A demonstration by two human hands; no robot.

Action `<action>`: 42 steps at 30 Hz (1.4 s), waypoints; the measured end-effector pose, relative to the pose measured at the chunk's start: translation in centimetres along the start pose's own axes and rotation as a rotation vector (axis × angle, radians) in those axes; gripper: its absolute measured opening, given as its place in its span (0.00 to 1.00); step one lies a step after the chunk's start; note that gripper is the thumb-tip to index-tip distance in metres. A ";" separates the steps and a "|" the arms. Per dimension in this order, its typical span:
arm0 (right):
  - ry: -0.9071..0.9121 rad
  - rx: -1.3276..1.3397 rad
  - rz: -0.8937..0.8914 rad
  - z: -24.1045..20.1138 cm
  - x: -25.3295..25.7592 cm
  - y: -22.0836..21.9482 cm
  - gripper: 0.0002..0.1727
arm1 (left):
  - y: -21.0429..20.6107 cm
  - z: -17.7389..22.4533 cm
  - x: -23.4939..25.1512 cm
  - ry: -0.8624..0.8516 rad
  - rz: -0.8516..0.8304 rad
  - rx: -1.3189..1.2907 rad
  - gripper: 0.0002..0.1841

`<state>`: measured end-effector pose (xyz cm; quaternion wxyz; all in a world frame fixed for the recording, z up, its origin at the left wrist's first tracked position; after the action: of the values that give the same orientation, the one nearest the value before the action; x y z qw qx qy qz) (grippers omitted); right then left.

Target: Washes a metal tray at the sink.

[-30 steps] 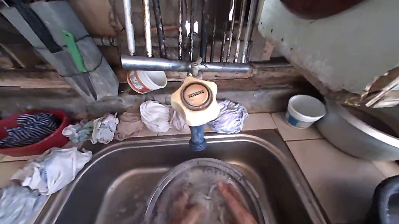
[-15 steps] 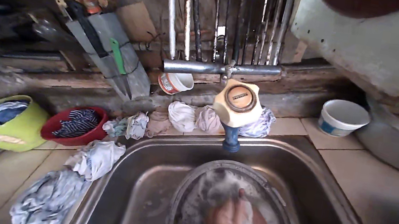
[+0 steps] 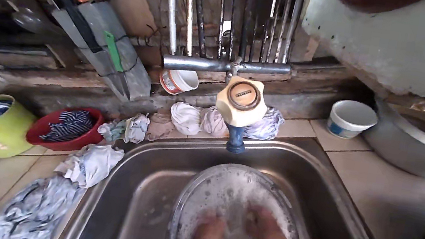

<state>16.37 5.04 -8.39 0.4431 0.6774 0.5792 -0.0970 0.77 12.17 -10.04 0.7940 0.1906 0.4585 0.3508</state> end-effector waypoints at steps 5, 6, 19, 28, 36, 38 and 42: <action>0.079 1.165 -0.003 -0.6 0.8 -0.4 0.18 | 1.4 4.2 -3.6 -0.666 0.514 -0.450 0.10; 0.092 1.263 -0.060 -0.8 0.5 -0.9 0.20 | 1.0 5.7 -5.1 -0.840 0.556 -0.456 0.09; 0.169 0.288 0.286 -1.5 -1.1 2.9 0.24 | 3.7 2.1 -0.7 -0.305 0.400 0.086 0.24; 0.039 -0.367 -0.011 -0.7 -1.1 -2.2 0.28 | 3.0 1.5 -1.0 -0.187 -0.004 0.064 0.22; 0.287 0.265 -0.004 -2.1 0.0 0.1 0.41 | 16.7 12.2 -13.3 -0.958 0.403 -0.062 0.09; 0.430 0.470 -0.081 -3.1 -0.8 0.2 0.25 | 18.1 13.3 -14.5 -1.031 0.530 0.041 0.10; 0.475 0.642 0.081 -3.5 -1.7 2.1 0.23 | 16.5 11.3 -11.8 -0.881 0.676 0.435 0.14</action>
<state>16.32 6.49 -4.24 0.0664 0.8072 0.5786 -0.0963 0.26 14.96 13.00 0.6964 0.6119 0.0610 0.3699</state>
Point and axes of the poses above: each hand's wrist, its own x-axis towards the middle knuckle, its own y-axis out of the back of the hand, z = x × y, the point moved 6 cm from there along x, towards the middle knuckle, and after that the axes turned 8 degrees about -y, right-handed, at the moved point
